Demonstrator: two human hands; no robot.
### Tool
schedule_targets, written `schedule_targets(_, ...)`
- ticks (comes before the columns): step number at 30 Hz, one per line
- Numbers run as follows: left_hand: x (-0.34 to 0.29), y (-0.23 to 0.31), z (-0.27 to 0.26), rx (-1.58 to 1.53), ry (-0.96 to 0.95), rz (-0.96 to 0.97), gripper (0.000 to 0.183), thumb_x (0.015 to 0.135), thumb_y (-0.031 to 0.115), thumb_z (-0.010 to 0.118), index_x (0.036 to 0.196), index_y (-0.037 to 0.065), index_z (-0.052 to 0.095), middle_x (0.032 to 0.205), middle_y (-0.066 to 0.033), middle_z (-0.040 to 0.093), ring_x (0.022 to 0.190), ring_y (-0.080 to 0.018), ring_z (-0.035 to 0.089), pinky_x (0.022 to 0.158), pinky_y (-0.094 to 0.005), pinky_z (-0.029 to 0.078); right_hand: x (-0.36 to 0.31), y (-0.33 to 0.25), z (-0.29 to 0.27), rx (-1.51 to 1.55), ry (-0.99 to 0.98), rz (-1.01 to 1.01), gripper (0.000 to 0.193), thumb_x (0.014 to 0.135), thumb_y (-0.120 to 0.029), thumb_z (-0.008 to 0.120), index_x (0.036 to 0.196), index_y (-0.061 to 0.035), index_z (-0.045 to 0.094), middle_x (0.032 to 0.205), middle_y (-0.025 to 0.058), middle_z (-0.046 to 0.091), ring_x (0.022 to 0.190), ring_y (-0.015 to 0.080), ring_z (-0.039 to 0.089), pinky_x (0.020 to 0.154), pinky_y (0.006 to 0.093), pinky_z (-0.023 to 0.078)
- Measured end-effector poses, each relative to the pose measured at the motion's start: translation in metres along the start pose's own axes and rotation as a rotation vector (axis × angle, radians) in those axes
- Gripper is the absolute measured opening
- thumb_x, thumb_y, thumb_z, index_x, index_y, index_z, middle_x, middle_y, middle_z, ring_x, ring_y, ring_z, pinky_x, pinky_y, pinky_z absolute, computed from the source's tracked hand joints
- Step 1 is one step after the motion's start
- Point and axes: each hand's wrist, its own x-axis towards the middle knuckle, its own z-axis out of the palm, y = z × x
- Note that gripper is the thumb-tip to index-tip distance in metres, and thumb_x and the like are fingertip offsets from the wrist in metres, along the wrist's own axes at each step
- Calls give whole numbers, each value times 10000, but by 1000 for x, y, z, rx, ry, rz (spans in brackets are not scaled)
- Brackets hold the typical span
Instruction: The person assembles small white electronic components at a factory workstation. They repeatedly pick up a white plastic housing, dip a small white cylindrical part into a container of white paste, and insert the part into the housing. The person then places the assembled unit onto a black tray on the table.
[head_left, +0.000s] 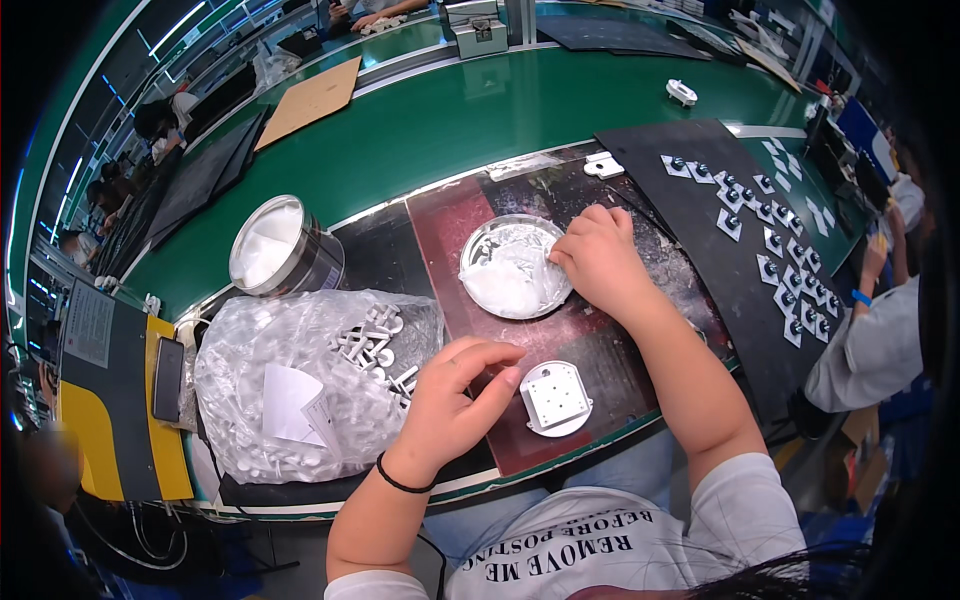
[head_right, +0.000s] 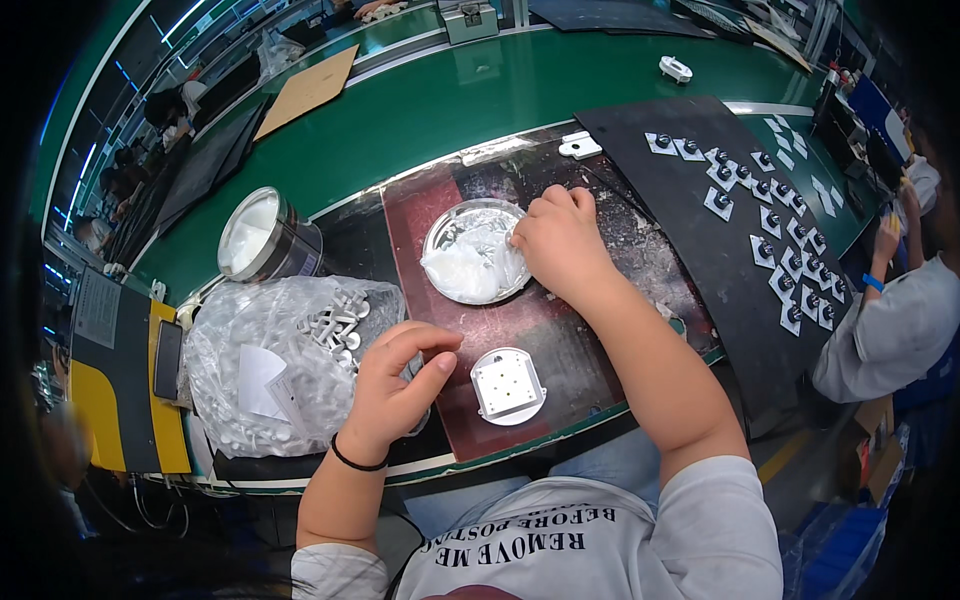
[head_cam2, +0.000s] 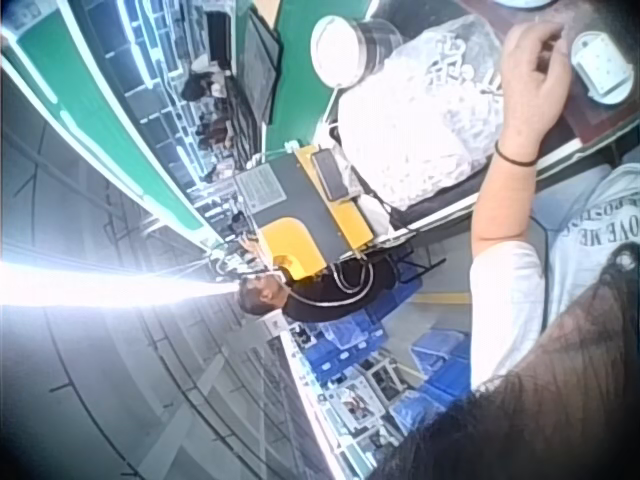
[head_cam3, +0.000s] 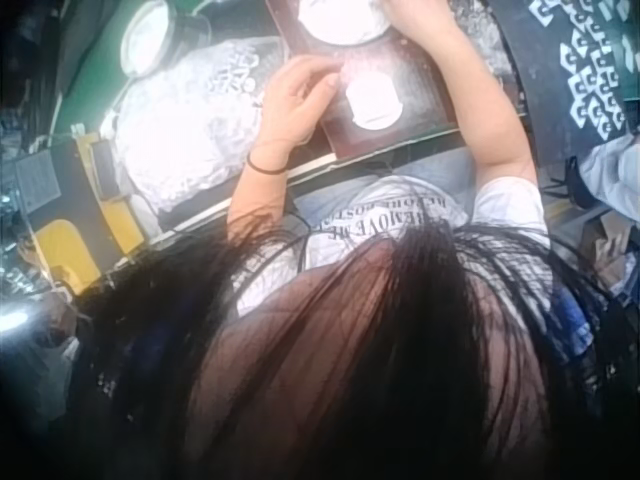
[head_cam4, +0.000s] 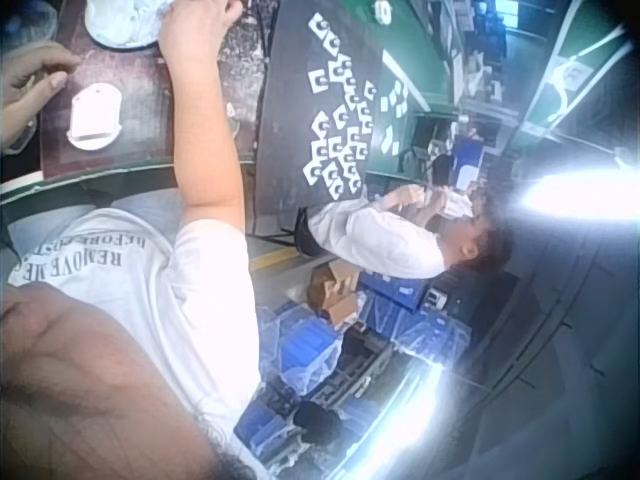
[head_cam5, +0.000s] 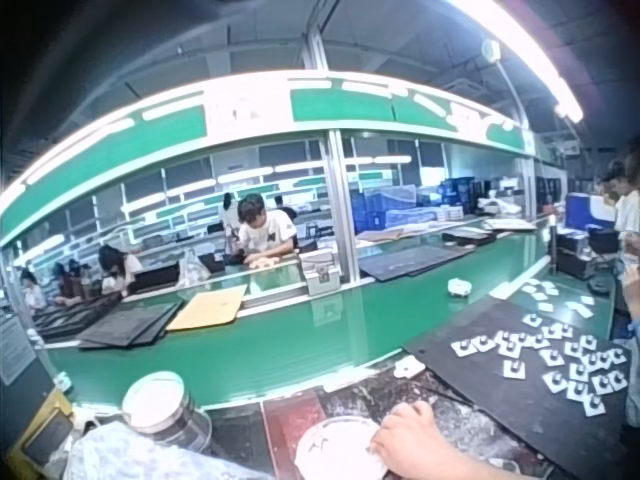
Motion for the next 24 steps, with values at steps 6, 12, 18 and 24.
schedule_targets(6, 0, 1, 0, -9, -8, -7, 164, 806, 74, 634, 955, 5, 648, 842, -94, 631, 733, -185, 575, 680, -298, 454, -1, 2, 2, -19, 16, -9, 104, 768, -192, 648, 727, -113, 701, 776, 13, 598, 934, 204, 511, 910, 415, 315)
schedule_targets(12, 0, -4, -3, 33, -81, 51, 321, 792, 159, 683, 1072, 18, 613, 915, -119, 619, 811, -217, 597, 706, -301, 481, 1, 1, -6, 152, -33, 88, 131, 802, -195, 637, 811, -79, 698, 794, 46, 608, 890, 234, 527, 858, 375, 373)
schedule_targets(18, 0, 1, -2, 347, -286, 80, 707, 614, 431, 801, 1120, 6, 552, 1021, -145, 583, 995, -308, 535, 888, -397, 413, 0, 4, -29, 918, -241, 483, 237, 893, -247, 602, 909, -24, 681, 784, 21, 620, 689, 109, 539, 636, 284, 446)
schedule_targets(24, -9, -7, 12, 614, -318, 132, 895, 525, 567, 796, 1177, 22, 515, 1105, -134, 545, 1126, -326, 465, 1035, -541, 260, 1, -2, -46, 1349, -424, 553, 197, 902, -219, 605, 934, -28, 640, 774, -27, 593, 660, 39, 507, 598, 190, 405)
